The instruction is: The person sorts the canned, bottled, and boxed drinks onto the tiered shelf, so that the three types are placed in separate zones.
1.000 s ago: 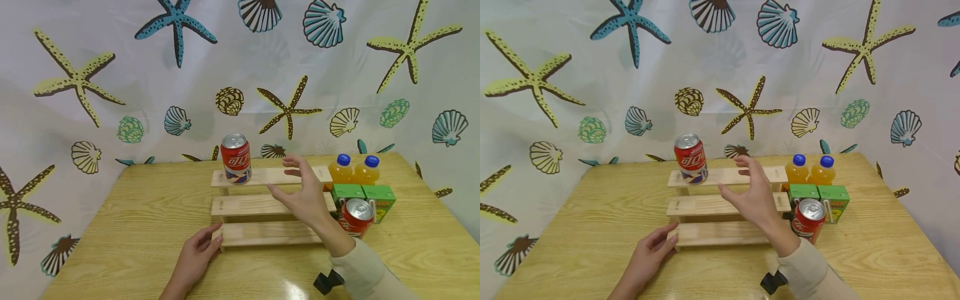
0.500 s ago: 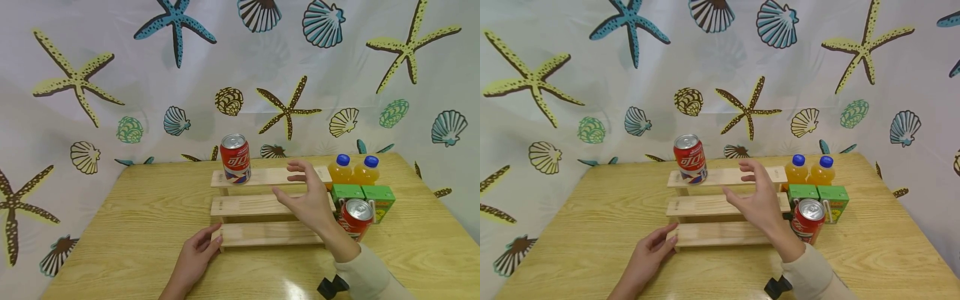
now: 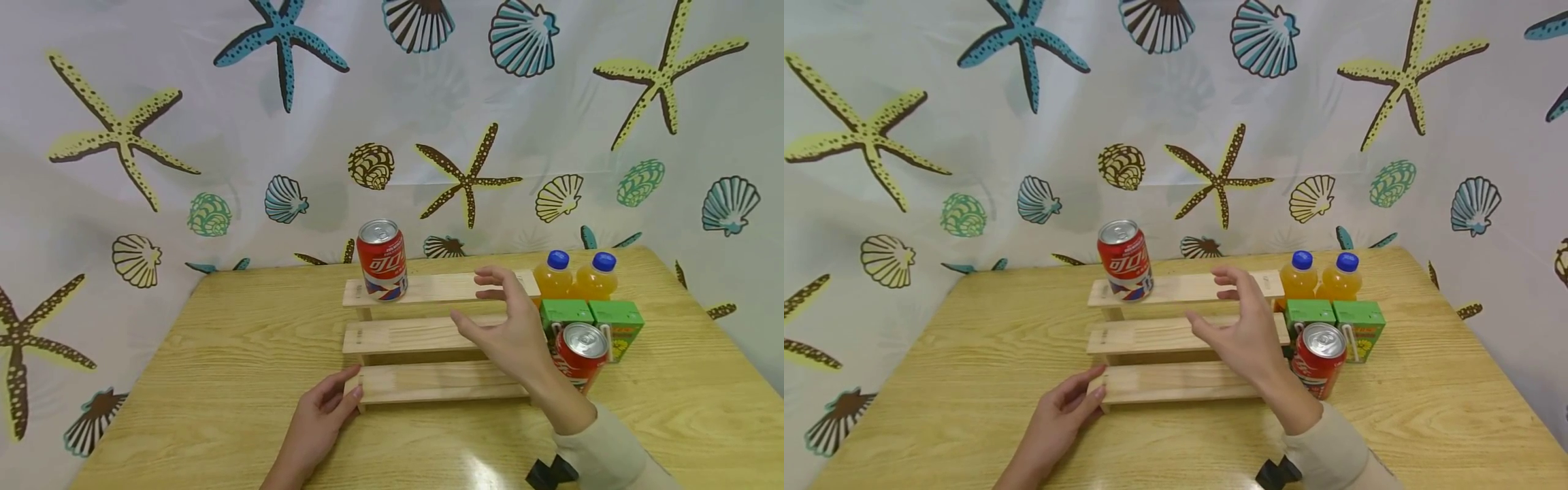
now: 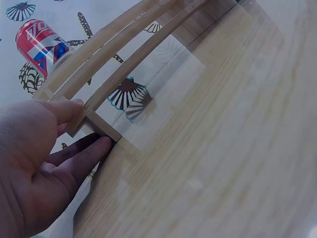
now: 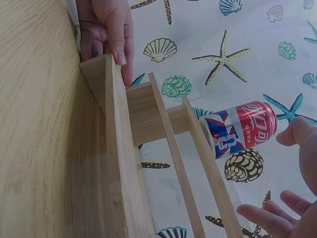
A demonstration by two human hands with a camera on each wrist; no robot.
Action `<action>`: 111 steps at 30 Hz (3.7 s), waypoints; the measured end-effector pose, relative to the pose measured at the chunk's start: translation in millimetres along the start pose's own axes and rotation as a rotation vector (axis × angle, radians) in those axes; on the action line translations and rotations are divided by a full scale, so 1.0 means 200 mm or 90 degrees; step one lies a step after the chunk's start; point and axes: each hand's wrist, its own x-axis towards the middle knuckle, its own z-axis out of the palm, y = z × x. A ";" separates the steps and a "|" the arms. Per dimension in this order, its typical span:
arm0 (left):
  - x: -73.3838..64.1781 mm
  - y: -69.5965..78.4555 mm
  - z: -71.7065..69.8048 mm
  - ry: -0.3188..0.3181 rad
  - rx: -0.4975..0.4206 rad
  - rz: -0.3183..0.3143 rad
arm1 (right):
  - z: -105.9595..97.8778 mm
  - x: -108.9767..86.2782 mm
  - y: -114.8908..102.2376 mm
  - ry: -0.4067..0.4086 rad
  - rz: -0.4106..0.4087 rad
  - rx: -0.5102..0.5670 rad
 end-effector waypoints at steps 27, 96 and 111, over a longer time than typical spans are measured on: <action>0.00 -0.01 0.00 -0.006 -0.015 0.006 | -0.10 -0.05 0.04 0.008 0.040 -0.060; 0.00 0.00 0.00 -0.003 0.013 0.009 | -0.33 -0.16 0.09 0.031 0.009 -0.165; 0.01 0.00 0.01 0.000 0.009 0.004 | -0.42 -0.22 0.08 0.025 0.056 -0.179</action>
